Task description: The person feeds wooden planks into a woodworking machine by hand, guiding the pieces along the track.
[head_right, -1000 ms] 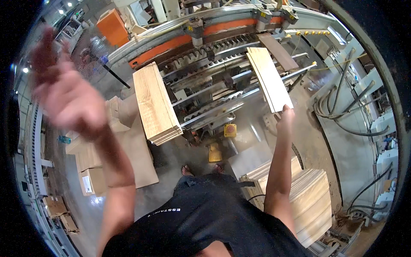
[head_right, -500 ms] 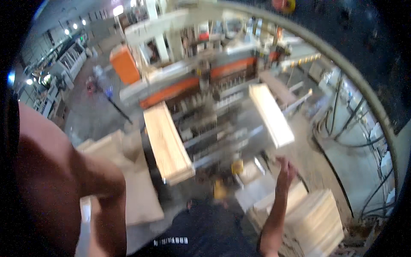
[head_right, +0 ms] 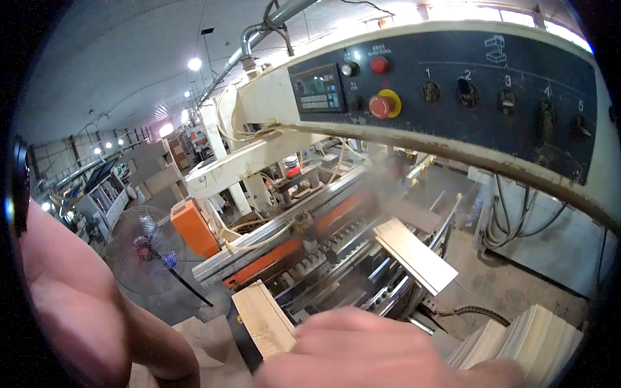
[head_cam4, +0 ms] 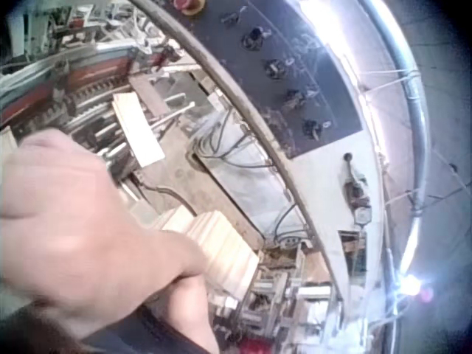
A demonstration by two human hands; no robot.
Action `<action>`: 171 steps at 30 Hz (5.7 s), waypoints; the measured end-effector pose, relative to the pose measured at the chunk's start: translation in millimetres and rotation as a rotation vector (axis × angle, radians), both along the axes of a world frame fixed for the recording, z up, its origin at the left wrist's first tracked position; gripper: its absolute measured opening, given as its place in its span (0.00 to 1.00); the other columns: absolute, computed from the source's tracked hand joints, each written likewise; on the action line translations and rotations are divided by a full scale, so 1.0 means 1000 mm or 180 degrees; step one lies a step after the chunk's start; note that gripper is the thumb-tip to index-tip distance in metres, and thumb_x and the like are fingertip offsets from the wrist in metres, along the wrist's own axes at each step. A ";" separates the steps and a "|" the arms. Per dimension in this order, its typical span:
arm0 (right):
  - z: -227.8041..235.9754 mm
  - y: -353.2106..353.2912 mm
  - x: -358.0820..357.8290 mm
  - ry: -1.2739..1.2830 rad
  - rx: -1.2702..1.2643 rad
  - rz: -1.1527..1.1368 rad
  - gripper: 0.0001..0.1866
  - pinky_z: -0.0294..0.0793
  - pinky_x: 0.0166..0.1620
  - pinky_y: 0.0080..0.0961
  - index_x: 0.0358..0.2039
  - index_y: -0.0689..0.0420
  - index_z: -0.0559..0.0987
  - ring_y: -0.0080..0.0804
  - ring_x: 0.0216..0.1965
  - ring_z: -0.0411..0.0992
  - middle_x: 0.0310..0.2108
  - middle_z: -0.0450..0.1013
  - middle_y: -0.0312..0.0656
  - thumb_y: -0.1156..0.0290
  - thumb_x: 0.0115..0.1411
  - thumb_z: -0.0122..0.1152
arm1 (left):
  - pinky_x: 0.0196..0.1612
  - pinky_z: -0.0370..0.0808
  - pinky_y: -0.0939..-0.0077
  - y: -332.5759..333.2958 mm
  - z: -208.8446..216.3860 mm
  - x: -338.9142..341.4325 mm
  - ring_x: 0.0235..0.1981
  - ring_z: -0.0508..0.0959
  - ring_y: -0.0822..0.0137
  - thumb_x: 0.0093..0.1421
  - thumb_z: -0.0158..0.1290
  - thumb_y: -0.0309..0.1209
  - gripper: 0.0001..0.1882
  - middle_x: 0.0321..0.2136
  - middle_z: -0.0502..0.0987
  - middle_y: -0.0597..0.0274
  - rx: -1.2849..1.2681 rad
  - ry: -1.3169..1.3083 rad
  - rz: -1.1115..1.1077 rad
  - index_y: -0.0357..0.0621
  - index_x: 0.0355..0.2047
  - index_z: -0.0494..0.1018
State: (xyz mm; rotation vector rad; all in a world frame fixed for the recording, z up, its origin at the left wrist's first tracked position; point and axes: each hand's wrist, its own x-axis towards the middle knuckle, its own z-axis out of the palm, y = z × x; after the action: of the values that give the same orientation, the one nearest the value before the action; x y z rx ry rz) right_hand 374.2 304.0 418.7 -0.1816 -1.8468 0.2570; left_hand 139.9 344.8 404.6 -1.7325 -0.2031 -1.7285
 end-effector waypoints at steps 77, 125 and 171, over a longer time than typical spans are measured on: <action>0.032 -0.034 0.012 -0.0373 -0.2448 0.0130 0.25 0.81 0.37 0.32 0.15 0.63 0.73 0.33 0.23 0.77 0.16 0.74 0.44 0.64 0.68 0.45 | 0.63 0.59 0.58 -0.011 -0.011 -0.010 0.61 0.62 0.57 0.58 0.50 0.50 0.39 0.58 0.62 0.49 -0.0243 0.0011 -0.0175 0.36 0.61 0.54; -0.380 0.205 0.118 -0.2240 -0.2246 -0.3742 0.10 0.68 0.47 0.41 0.29 0.54 0.80 0.47 0.38 0.73 0.30 0.76 0.47 0.62 0.53 0.60 | 0.61 0.53 0.37 0.084 -0.269 0.003 0.65 0.49 0.43 0.42 0.63 0.56 0.50 0.63 0.52 0.43 -0.5699 -0.0021 0.2515 0.36 0.59 0.60; -0.382 0.212 0.116 -0.1667 -0.1915 -0.3620 0.15 0.58 0.59 0.45 0.24 0.57 0.80 0.49 0.30 0.70 0.20 0.71 0.52 0.58 0.56 0.58 | 0.36 0.77 0.62 0.232 -0.381 0.132 0.39 0.79 0.61 0.51 0.62 0.33 0.19 0.36 0.78 0.54 -0.6708 -0.3863 -0.1707 0.36 0.41 0.74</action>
State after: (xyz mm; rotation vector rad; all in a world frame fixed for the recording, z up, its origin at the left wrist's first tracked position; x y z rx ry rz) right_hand 489.8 515.8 36.5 -1.7708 -1.8096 -0.0644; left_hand 271.9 576.8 23.6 -1.0571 -3.1715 -2.8906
